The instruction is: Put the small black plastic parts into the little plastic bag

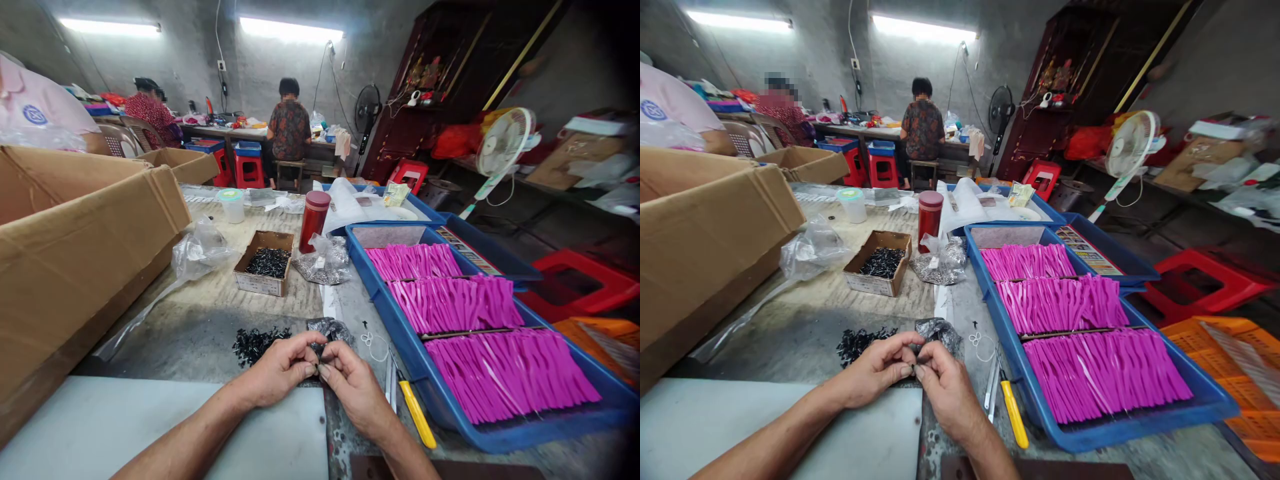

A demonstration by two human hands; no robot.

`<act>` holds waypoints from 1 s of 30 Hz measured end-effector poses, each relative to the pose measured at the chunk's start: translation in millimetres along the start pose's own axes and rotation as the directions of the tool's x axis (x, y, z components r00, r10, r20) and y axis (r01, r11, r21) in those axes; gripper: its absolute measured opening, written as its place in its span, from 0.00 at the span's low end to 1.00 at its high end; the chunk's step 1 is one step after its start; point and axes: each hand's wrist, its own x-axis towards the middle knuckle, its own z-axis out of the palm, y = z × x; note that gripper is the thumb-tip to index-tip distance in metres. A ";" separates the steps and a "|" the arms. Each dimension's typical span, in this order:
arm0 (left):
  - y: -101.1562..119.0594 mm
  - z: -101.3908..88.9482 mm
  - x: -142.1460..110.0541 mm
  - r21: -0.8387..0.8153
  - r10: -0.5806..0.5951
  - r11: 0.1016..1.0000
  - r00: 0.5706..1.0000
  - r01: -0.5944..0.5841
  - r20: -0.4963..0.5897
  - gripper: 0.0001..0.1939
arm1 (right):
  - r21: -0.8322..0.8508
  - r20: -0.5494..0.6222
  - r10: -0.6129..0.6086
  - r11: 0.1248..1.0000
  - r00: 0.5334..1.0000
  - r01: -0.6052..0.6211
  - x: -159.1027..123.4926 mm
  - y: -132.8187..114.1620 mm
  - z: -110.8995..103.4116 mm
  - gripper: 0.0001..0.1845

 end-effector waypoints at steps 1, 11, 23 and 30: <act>-1.0 0.1 0.0 0.001 0.004 1.000 1.000 -0.004 -0.001 0.16 | -0.018 0.000 -0.002 1.000 1.000 0.002 0.2 -1.0 -0.1 0.02; 1.0 -0.4 2.5 -0.239 -0.046 0.970 0.999 0.038 -0.027 0.18 | 0.068 -0.049 -0.017 0.997 0.999 0.020 -0.7 4.5 1.8 0.07; 1.1 -0.5 2.1 -0.273 -0.043 0.961 0.999 0.042 0.001 0.19 | 0.094 -0.056 -0.009 0.995 0.998 0.014 0.4 7.8 3.2 0.05; 1.3 -0.7 1.7 -0.269 -0.052 0.962 0.999 0.052 0.006 0.19 | 0.047 -0.027 -0.038 0.998 0.999 0.040 1.6 6.7 2.2 0.06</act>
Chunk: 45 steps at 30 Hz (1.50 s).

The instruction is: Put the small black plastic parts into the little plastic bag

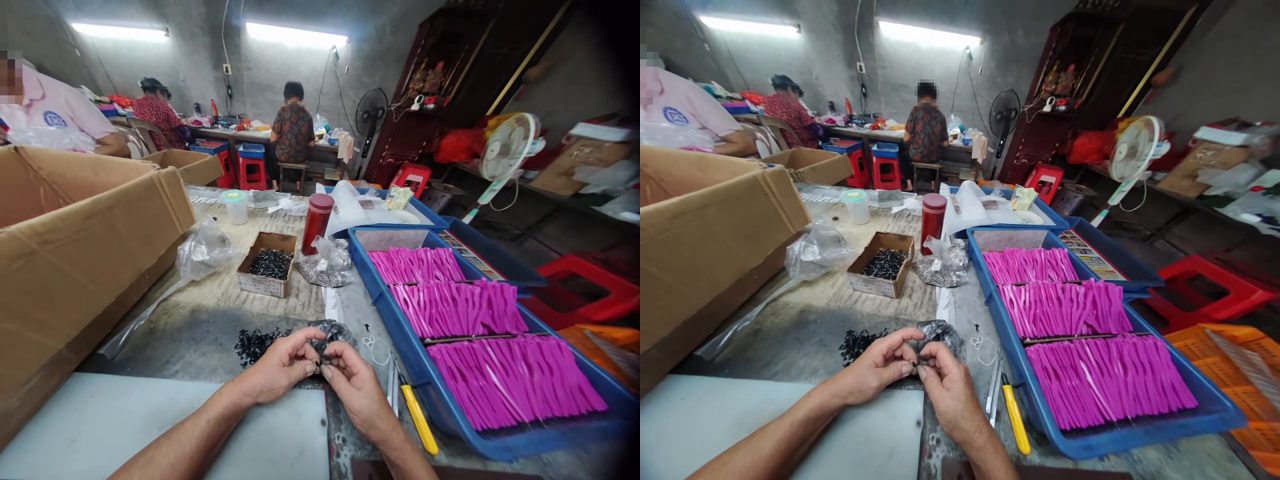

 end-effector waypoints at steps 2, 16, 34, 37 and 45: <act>-0.4 0.0 -0.1 -0.006 -0.002 1.000 1.000 0.002 -0.002 0.19 | -0.012 0.010 0.002 1.000 1.000 -0.002 0.2 -0.6 -0.2 0.06; 1.1 -2.1 -1.2 -0.072 -0.021 0.997 0.998 0.017 -0.054 0.21 | 0.036 -0.075 0.019 0.999 0.997 -0.016 0.0 -5.1 -13.2 0.06; 65.6 -106.3 45.5 0.778 0.348 0.563 0.774 0.278 -0.528 0.22 | -0.765 0.155 -0.063 0.624 0.986 0.160 27.1 -10.6 -23.4 0.13; 69.3 -117.1 56.8 0.799 0.350 0.512 0.772 0.315 -0.530 0.23 | -0.835 0.148 0.028 0.540 0.989 0.110 32.4 -10.5 -18.2 0.11; 64.4 -87.1 21.7 0.865 0.342 0.433 0.842 0.253 -0.417 0.14 | -0.892 0.163 0.058 0.436 0.985 0.122 34.2 -9.1 -15.0 0.12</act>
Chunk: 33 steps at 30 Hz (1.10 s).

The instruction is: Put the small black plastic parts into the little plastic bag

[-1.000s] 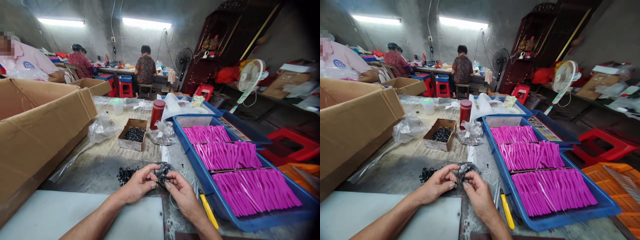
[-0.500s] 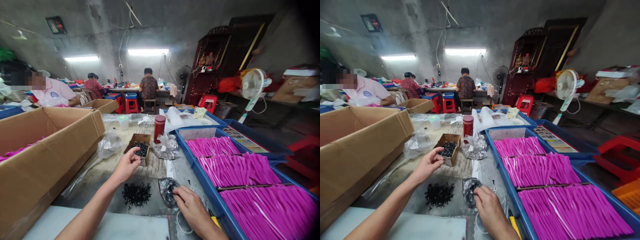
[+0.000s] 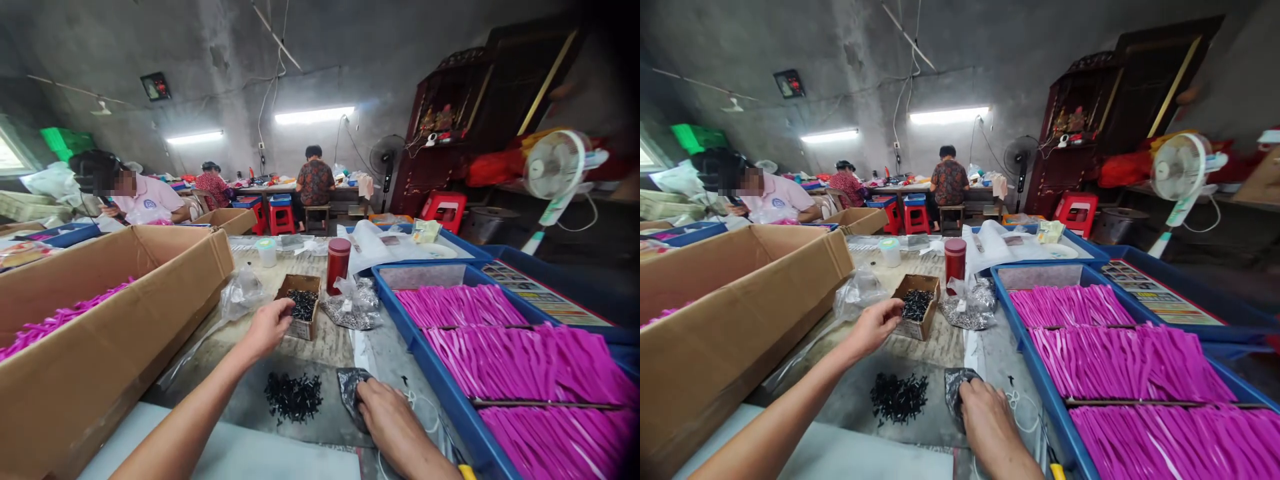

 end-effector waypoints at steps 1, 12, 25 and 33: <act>0.9 -0.5 -9.2 0.007 0.018 1.000 0.999 -0.019 0.045 0.13 | -0.007 -0.008 -0.009 1.000 1.000 0.009 0.0 0.1 0.9 0.12; -0.5 16.5 -53.2 0.060 0.089 0.990 0.884 -0.131 0.459 0.10 | 0.002 0.051 -0.007 1.000 0.999 0.007 0.7 1.1 -1.0 0.10; 5.2 38.6 -42.4 0.156 -0.043 0.987 0.866 -0.041 0.499 0.08 | 0.000 0.010 -0.018 1.000 1.000 0.018 0.9 2.2 1.0 0.09; 4.5 40.5 -45.2 0.137 -0.035 0.990 0.880 -0.035 0.473 0.10 | -0.007 -0.031 -0.021 1.000 0.999 0.021 1.3 1.7 2.6 0.10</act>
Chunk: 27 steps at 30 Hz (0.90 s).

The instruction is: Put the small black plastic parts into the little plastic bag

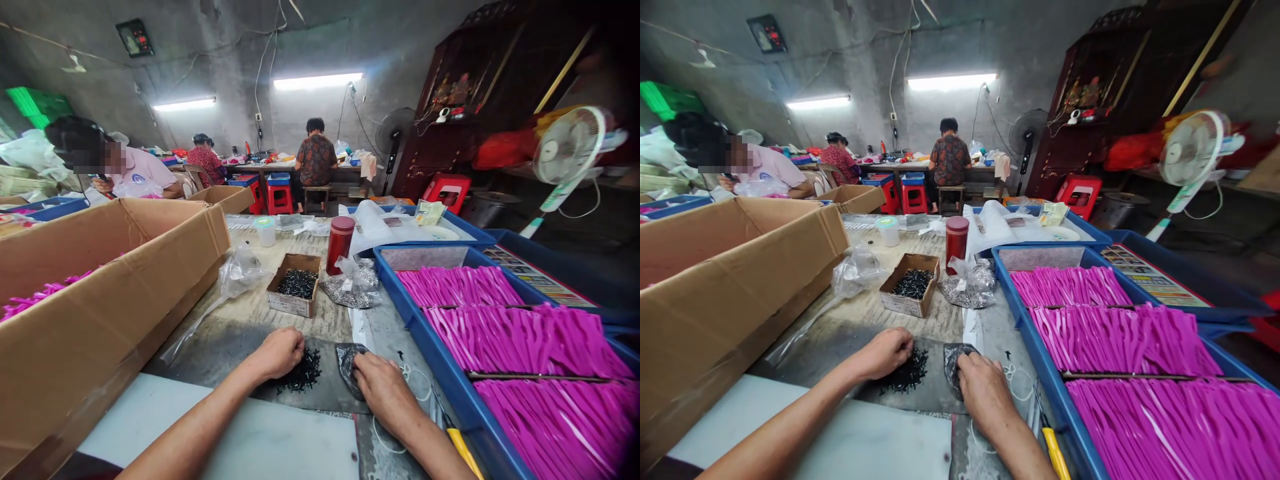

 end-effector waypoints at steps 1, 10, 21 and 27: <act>-0.3 -0.3 0.3 -0.005 0.004 1.000 1.000 -0.004 -0.003 0.10 | 0.006 -0.005 0.002 1.000 1.000 -0.002 -0.2 0.8 0.7 0.10; 1.1 -0.9 3.1 -0.027 0.003 1.000 1.000 -0.003 -0.012 0.10 | -0.034 -0.043 -0.009 0.999 0.999 0.008 0.5 2.7 3.5 0.09; 0.4 4.0 4.6 -0.001 0.033 0.999 0.999 -0.033 -0.012 0.09 | -0.115 -0.044 0.000 0.993 0.999 -0.005 3.4 -0.8 3.8 0.10; -2.3 -2.7 -3.3 -0.135 0.069 0.988 0.995 -0.079 -0.079 0.07 | -0.111 -0.059 -0.034 0.993 0.998 0.027 0.8 0.4 4.3 0.10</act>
